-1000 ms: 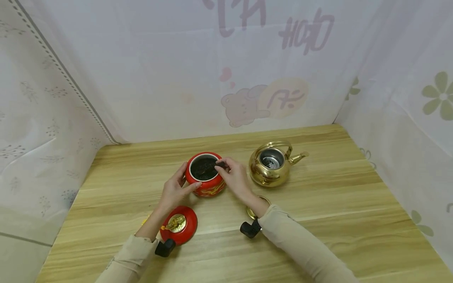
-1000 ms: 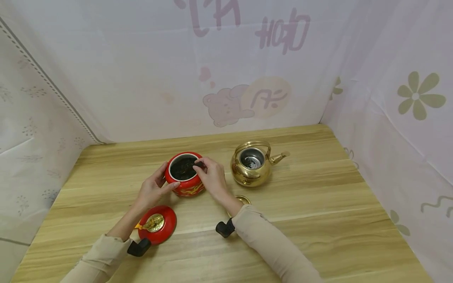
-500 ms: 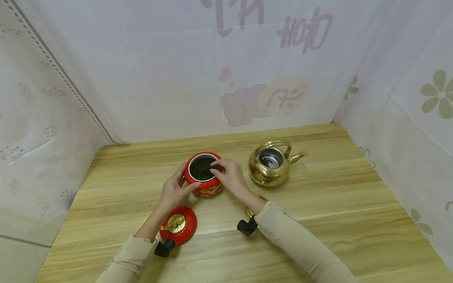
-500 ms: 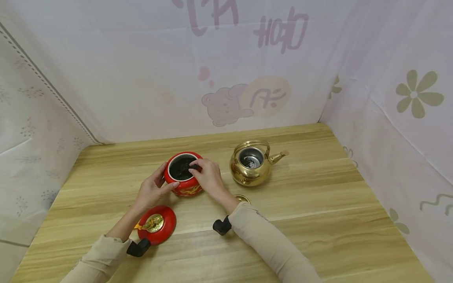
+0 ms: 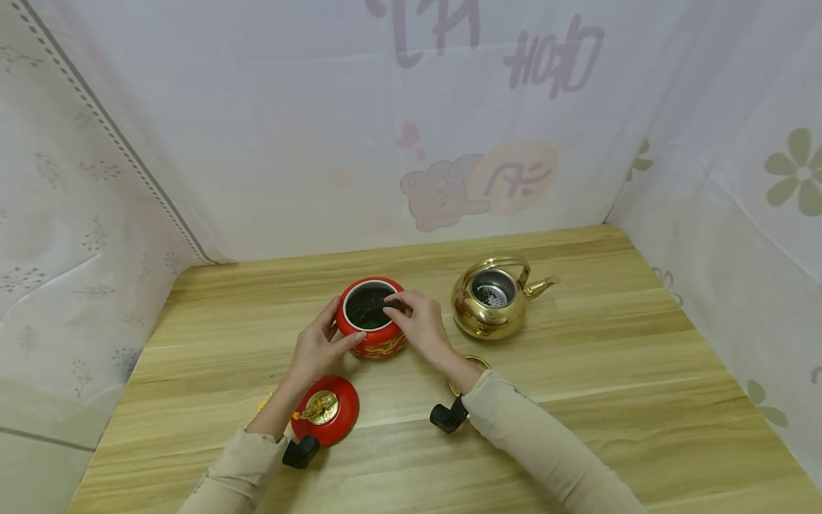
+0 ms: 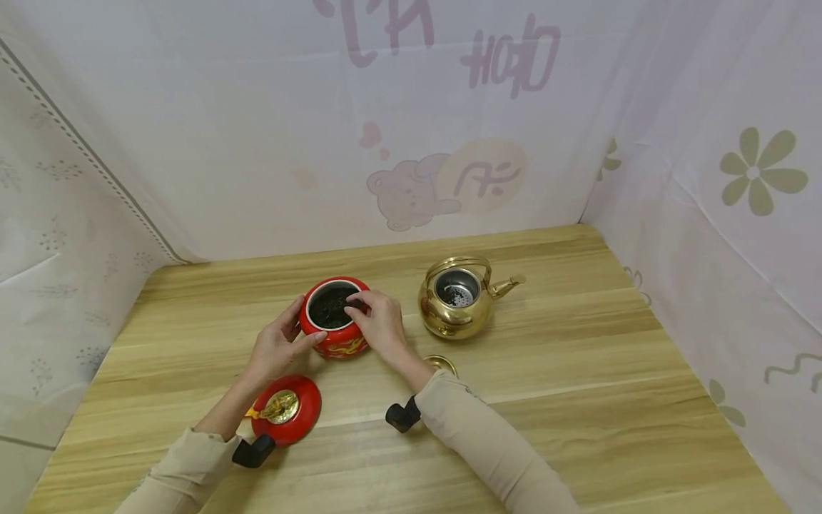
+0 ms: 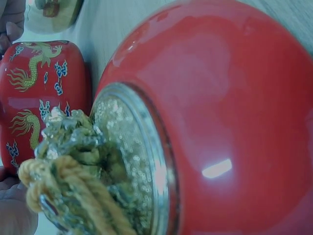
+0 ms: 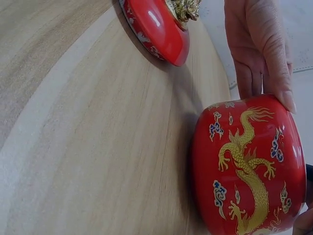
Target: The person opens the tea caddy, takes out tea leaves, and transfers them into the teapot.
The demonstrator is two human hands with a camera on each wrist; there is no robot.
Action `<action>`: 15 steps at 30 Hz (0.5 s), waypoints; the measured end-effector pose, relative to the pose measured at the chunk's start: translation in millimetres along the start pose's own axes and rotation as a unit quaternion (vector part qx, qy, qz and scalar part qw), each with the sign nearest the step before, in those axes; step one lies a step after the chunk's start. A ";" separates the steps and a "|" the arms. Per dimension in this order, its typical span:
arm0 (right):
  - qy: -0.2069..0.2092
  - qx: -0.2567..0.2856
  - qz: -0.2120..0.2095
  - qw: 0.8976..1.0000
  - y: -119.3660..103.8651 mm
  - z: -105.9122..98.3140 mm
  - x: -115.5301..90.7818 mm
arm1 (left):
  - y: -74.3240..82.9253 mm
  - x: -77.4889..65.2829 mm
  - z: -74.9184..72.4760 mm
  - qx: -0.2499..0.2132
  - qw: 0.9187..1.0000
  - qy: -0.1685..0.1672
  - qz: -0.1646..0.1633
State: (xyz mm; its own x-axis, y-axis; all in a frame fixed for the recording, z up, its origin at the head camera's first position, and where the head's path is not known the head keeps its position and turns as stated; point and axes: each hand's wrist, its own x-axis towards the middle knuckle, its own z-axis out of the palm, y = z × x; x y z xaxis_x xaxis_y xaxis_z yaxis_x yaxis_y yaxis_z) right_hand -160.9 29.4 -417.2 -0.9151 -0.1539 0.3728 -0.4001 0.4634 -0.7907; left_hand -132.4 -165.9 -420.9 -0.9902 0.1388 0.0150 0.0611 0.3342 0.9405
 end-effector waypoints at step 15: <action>0.045 0.060 0.032 0.997 3.9 -4.5 -5.4 | -6.0 2.2 -0.4 0.010 1.000 0.000 0.000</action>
State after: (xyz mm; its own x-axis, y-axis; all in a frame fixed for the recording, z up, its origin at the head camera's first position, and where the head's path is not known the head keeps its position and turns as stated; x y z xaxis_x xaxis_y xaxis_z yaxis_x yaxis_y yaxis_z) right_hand -157.4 36.0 -420.1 -0.9329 -0.0458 0.3571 -0.3488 0.3611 -0.8648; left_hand -135.1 -168.0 -426.4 -0.9903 0.1382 0.0162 0.0645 0.3529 0.9334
